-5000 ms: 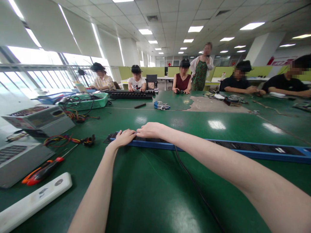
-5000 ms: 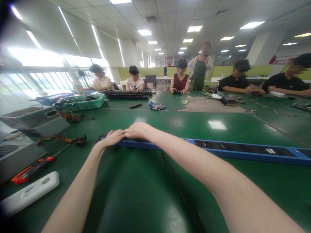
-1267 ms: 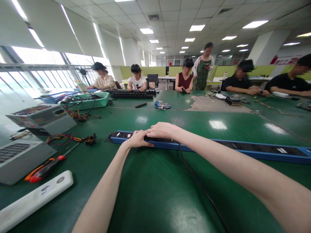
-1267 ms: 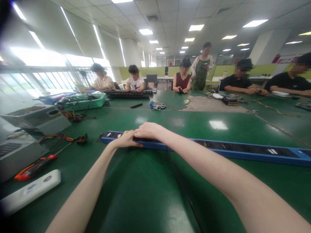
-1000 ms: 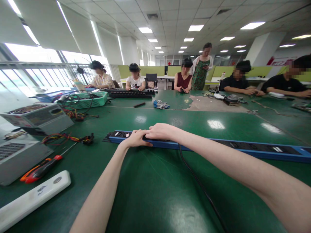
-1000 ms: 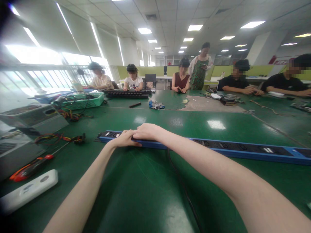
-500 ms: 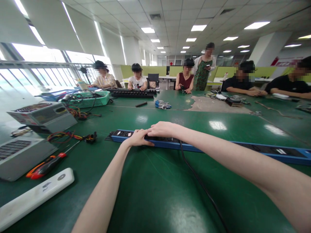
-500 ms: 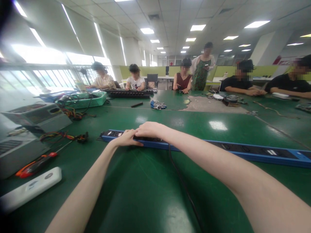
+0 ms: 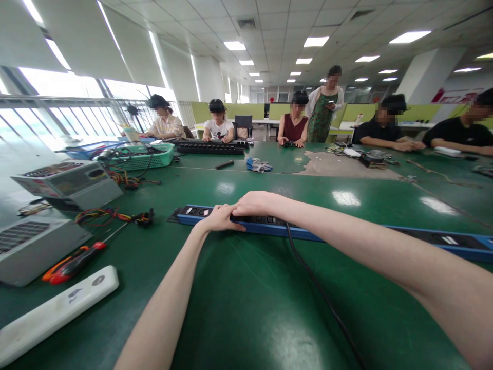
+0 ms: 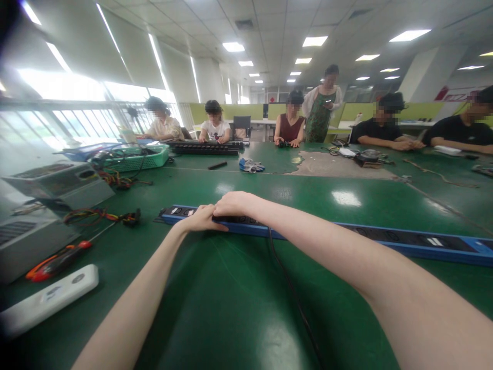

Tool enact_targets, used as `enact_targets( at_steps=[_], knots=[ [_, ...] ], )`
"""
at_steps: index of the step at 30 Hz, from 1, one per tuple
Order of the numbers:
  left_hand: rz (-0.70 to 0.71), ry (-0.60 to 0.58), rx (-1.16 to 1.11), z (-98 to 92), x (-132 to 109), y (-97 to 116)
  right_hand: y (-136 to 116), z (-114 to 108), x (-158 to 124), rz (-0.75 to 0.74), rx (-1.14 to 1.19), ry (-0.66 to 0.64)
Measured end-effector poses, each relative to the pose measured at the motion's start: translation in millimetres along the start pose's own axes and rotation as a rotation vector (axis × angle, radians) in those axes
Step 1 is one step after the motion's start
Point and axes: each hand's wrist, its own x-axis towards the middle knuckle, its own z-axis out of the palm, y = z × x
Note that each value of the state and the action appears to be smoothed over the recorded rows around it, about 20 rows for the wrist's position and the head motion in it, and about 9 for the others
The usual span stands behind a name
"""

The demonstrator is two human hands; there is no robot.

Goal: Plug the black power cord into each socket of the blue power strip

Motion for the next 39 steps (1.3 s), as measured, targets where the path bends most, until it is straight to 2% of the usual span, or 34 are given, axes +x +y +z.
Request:
enact_targets(
  at_steps=[3, 8, 15, 20, 29, 32, 35, 39],
  knots=[
    [0.007, 0.003, -0.012, 1.1, 0, -2, -5, -5, 1, 0.004, -0.048, -0.049],
    [0.007, 0.016, -0.019, 2.3, 0, -3, -5, -3, -2, 0.023, -0.004, -0.02],
    [0.038, 0.006, -0.028, 1.6, -1, -2, -13, -5, -4, 0.085, 0.033, -0.047],
    [0.012, 0.02, -0.006, 3.1, 0, -4, -9, -4, -5, 0.056, 0.058, -0.001],
    [0.014, 0.005, -0.017, 1.2, -1, -3, -5, -12, -11, 0.082, -0.015, -0.019],
    [0.016, -0.013, -0.019, -0.9, -1, -1, -6, -21, -15, 0.081, -0.068, -0.015],
    [-0.012, -0.017, -0.024, -4.4, -1, 4, -5, -39, -23, 0.09, -0.085, 0.031],
    [-0.017, -0.012, -0.032, -9.3, -4, 13, 2, -66, -48, 0.205, -0.043, 0.099]
  ],
)
